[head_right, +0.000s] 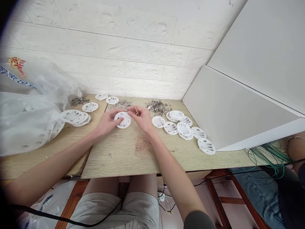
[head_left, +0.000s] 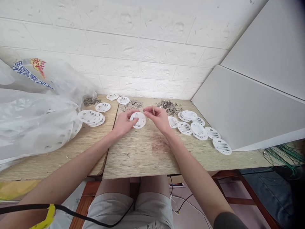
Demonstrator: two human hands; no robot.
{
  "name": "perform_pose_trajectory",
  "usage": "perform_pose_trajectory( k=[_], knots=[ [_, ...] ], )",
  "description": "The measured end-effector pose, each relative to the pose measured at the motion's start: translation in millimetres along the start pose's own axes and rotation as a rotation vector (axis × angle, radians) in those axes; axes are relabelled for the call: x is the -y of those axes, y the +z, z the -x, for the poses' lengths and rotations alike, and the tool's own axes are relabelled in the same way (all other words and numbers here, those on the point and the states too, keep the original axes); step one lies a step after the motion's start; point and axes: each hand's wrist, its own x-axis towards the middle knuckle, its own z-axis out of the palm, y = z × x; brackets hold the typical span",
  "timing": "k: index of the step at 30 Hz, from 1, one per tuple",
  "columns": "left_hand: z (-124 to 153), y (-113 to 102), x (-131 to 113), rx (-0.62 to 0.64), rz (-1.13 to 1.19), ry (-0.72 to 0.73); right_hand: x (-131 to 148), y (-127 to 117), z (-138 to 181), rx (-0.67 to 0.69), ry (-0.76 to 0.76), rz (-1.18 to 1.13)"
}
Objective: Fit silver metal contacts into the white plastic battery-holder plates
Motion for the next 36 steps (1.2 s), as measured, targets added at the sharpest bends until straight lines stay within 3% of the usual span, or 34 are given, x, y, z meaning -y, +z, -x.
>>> perform_pose_trajectory(
  k=[7, 14, 20, 36],
  knots=[
    [-0.1, 6.6, 1.8, 0.044, 0.251, -0.125, -1.6, 1.5, 2.0, 0.035, -0.174, 0.365],
    [2.4, 9.4, -3.4, 0.037, 0.344, -0.221, 0.5, 4.3, 2.2, 0.039, -0.152, 0.495],
    [0.8, 8.9, -1.7, -0.018, 0.371, -0.247, 2.6, 4.9, 2.0, 0.058, -0.088, 0.403],
    [0.3, 8.0, -1.0, 0.003, 0.391, -0.280, -0.8, 4.7, 1.1, 0.115, -0.035, 0.368]
  ],
)
